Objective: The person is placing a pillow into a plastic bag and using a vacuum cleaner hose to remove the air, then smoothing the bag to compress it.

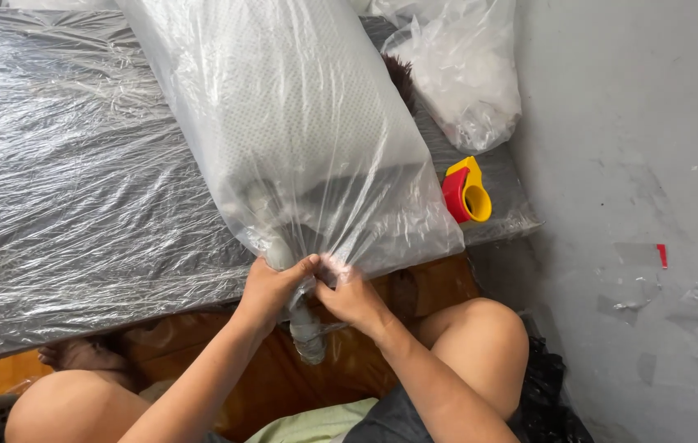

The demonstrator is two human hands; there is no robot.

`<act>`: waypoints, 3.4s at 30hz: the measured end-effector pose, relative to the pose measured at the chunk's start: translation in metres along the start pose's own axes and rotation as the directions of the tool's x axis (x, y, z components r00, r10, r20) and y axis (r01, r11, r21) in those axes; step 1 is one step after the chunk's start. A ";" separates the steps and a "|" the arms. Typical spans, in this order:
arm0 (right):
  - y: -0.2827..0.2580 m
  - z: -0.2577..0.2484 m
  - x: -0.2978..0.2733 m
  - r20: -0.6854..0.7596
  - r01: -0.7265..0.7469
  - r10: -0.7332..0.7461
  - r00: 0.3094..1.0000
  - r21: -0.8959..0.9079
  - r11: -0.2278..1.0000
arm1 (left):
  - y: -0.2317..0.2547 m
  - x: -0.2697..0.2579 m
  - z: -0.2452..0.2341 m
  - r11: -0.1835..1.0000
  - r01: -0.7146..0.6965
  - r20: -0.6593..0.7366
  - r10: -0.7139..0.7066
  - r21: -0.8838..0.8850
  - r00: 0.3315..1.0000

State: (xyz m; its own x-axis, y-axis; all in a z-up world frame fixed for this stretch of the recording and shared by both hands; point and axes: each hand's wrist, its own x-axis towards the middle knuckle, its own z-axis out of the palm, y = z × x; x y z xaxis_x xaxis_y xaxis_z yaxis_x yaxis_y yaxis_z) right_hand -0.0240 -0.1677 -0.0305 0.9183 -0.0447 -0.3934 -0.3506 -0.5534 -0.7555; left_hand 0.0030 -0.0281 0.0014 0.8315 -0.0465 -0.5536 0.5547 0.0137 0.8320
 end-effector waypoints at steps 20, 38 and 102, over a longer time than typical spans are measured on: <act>0.136 -0.044 0.119 -0.480 0.047 -0.301 0.824 -0.472 0.881 | -0.012 0.006 0.007 0.999 0.001 -0.175 0.005 0.038 0.985; 0.078 -0.068 0.147 -0.569 0.061 0.088 0.818 0.237 0.970 | -0.006 0.002 -0.001 0.999 0.041 -0.117 -0.040 0.007 0.992; 0.070 -0.095 0.063 -0.268 -0.004 0.229 0.936 0.643 0.766 | -0.004 0.019 0.001 0.990 0.061 0.036 -0.057 -0.129 0.998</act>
State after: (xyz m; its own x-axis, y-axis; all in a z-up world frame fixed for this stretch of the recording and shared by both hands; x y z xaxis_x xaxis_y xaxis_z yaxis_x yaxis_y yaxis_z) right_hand 0.0268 -0.2888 -0.0583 0.8282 -0.3916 -0.4008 -0.3900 0.1106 -0.9141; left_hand 0.0165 -0.0300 -0.0130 0.7968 -0.0832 -0.5985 0.6039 0.1398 0.7847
